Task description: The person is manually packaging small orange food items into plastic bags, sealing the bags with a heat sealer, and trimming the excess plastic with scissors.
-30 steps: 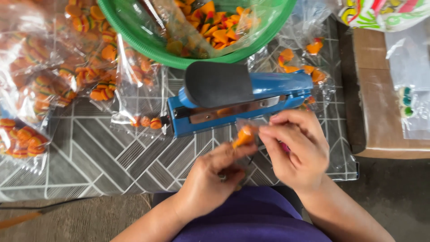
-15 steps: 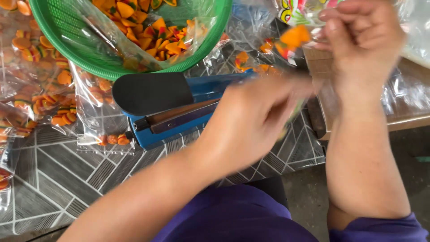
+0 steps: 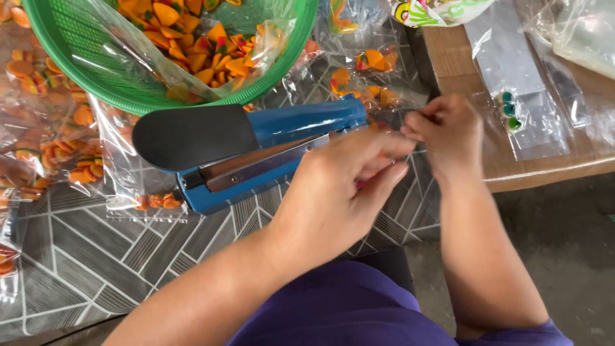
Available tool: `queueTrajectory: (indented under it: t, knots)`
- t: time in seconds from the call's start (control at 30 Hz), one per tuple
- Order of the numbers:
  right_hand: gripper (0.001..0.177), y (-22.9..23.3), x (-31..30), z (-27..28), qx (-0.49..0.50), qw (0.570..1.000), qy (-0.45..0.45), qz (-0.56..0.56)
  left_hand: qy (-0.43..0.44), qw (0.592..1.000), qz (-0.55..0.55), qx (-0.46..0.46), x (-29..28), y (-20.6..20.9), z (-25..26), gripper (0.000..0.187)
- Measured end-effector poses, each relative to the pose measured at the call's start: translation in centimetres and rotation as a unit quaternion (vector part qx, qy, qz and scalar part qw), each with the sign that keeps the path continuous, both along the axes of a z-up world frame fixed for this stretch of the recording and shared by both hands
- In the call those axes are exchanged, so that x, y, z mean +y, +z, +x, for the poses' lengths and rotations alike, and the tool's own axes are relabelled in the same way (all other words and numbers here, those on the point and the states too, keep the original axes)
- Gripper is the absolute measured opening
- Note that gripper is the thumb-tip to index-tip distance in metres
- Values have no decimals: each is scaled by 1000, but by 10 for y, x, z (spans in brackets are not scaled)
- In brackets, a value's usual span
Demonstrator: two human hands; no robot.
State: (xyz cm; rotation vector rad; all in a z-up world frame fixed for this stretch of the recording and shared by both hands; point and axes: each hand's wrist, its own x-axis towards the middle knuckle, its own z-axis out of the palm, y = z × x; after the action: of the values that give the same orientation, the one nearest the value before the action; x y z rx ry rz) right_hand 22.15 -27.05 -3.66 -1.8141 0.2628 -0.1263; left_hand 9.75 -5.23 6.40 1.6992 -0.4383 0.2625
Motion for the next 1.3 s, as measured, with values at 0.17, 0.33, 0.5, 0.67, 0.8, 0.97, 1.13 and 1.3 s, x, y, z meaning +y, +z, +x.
queueTrajectory:
  t: [0.17, 0.33, 0.5, 0.67, 0.8, 0.97, 1.13, 1.3]
  knots:
    - [16, 95, 15, -80, -56, 972, 212, -81, 47, 996, 22, 74, 13, -25, -23, 45]
    - [14, 117, 43, -120, -199, 897, 364, -149, -52, 988, -73, 129, 21, -55, -48, 43]
    - [23, 93, 87, -131, -202, 853, 480, -33, -107, 912, -278, 280, 44, -76, -89, 9]
    - [18, 74, 124, -126, -273, 811, 489, -172, 7, 876, -326, 355, 62, -108, -114, 19]
    - [12, 87, 133, -140, -439, 772, 322, -328, 137, 886, -222, 383, 79, -82, -93, 22]
    - [35, 70, 144, -131, -381, 729, 471, -317, 132, 912, -223, 318, 79, -93, -61, 17]
    - [62, 51, 147, -107, -340, 687, 500, -404, 176, 886, -273, 331, 69, -99, -60, 22]
    - [65, 46, 155, -96, -331, 674, 475, -459, 157, 837, -395, 346, 65, -117, -67, 18]
